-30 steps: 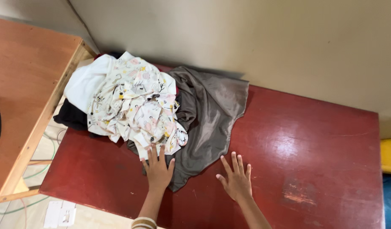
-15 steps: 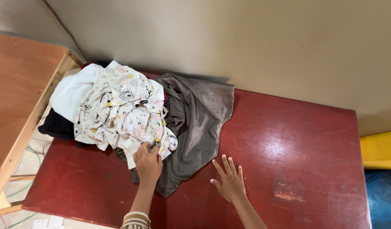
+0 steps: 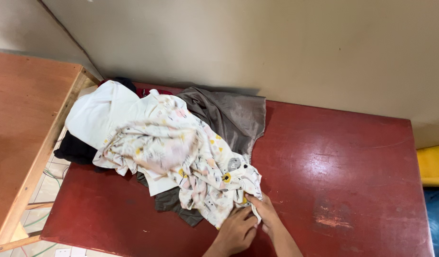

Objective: The person folds a pink and black patterned cloth on a red table and places it into an open suitcase. Then the person unfolds and smooths a white patterned cloth on the table.

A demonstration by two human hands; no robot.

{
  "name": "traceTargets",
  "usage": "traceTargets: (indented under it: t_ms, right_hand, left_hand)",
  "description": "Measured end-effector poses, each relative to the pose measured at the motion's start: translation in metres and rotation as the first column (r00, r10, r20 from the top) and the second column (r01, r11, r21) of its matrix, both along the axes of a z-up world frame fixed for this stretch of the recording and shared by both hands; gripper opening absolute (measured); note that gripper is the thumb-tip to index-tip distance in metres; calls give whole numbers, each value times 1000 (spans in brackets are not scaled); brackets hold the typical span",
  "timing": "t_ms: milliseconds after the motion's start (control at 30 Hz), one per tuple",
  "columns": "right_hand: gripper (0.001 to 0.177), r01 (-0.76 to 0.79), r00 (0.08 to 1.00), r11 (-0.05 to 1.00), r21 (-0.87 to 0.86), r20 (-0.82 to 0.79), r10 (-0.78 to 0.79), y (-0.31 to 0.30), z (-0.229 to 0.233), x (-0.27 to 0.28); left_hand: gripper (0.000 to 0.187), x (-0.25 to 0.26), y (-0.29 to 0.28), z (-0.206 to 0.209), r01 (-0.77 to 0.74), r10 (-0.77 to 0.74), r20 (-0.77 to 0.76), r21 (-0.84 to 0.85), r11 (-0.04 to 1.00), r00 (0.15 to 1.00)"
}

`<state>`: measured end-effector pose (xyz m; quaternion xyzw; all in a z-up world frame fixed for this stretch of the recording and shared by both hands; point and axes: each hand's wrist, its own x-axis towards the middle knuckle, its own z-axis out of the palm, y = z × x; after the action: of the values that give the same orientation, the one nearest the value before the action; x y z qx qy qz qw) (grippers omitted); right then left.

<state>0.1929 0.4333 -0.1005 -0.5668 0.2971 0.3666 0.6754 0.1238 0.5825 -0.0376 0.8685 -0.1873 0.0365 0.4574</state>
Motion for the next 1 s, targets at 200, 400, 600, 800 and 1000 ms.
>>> traceTargets:
  t_ms: [200, 400, 600, 800, 1000]
  right_hand:
    - [33, 247, 955, 962, -117, 200, -221, -36, -42, -8]
    - [32, 444, 864, 894, -64, 296, -408, -82, -49, 8]
    - [36, 720, 665, 689, 78, 205, -718, -155, -30, 27]
    - [47, 840, 340, 409, 356, 242, -909, -250, -12, 32]
    - [65, 931, 325, 363, -41, 546, -772, -259, 18, 8]
  left_hand:
    - [21, 29, 44, -38, -565, 557, 98, 192, 803, 825]
    - [64, 85, 120, -29, -530, 532, 191, 585, 613, 825]
    - [43, 105, 154, -48, -737, 708, -383, 94, 669, 593]
    - [60, 130, 185, -49, -882, 553, -705, -237, 406, 444]
    - [53, 118, 166, -30, -263, 191, -970, 147, 953, 149]
